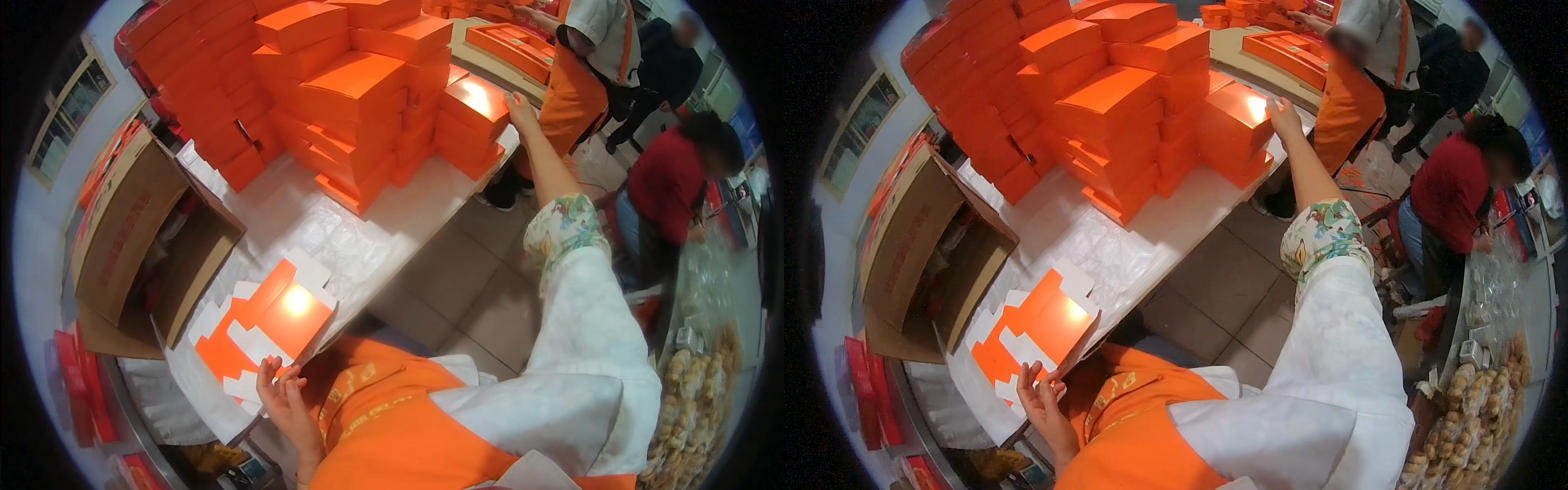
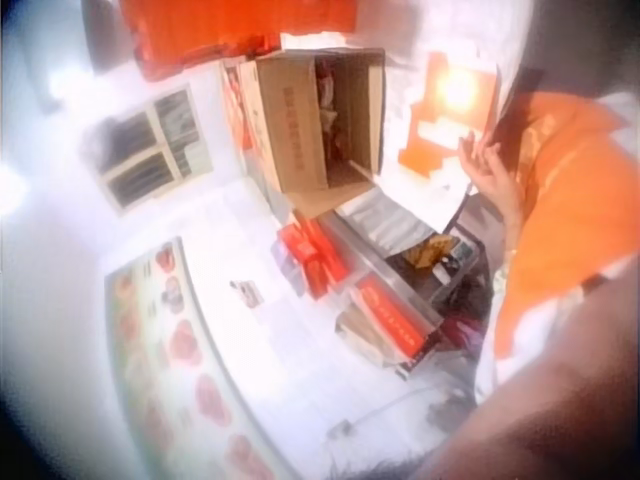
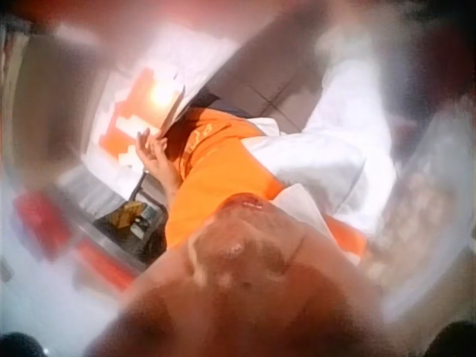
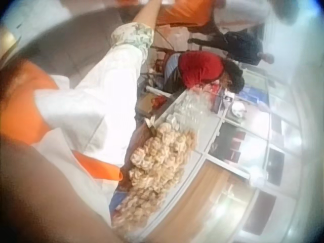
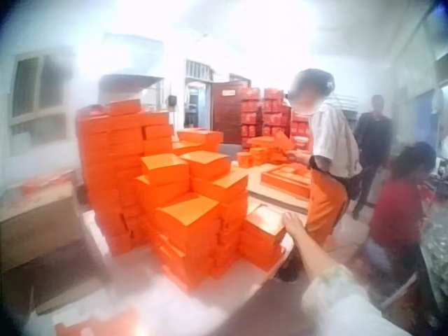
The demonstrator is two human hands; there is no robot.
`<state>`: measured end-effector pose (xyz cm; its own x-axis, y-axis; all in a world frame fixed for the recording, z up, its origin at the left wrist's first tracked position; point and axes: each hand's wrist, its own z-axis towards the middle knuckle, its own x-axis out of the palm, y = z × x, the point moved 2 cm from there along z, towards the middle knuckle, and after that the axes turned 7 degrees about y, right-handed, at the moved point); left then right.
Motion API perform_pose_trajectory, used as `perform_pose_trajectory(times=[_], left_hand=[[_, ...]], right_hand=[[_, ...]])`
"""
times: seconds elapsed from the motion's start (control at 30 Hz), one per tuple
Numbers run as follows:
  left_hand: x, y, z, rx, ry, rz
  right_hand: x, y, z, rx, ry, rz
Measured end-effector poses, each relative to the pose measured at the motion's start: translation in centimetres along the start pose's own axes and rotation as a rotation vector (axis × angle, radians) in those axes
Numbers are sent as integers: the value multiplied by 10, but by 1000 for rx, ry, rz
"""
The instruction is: The person folds flat orange cardboard pieces into small boxes, inserts a packaged snack into each box, and closes the flaps. The finished boxes are stacked on the table.
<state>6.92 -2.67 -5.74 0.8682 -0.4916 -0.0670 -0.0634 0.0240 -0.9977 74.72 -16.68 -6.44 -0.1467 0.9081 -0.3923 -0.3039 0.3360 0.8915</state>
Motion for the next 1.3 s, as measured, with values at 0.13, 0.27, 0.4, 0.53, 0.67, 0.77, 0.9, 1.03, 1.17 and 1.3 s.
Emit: perform_pose_trajectory(times=[0.13,0.27,0.4,0.53,0.67,0.77,0.9,1.03,1.17,1.3], left_hand=[[-4,4,-6,6,-19,-10],[-2,11,1,3,18,-32],[-5,11,-9,0,-53,-2],[-1,12,-2,-18,37,-54],[-9,17,-11,-18,-42,-57],[-9,20,-10,-14,-40,-52],[-5,21,-7,-53,-7,-74],[1,17,-6,-40,2,-74],[-4,23,-7,-37,-17,-67],[-4,26,-3,-29,-1,-88]], right_hand=[[11,2,1,-8,-5,2],[-15,-28,10,-47,14,110],[27,12,-23,44,133,142],[-2,2,-7,-96,-70,30],[14,50,-50,-412,-110,-265],[5,74,-76,-572,132,-734],[7,78,-75,-534,310,-854],[-5,88,-63,-529,522,-684],[-21,87,-55,-421,527,-582],[-47,55,-22,-220,52,-602]])
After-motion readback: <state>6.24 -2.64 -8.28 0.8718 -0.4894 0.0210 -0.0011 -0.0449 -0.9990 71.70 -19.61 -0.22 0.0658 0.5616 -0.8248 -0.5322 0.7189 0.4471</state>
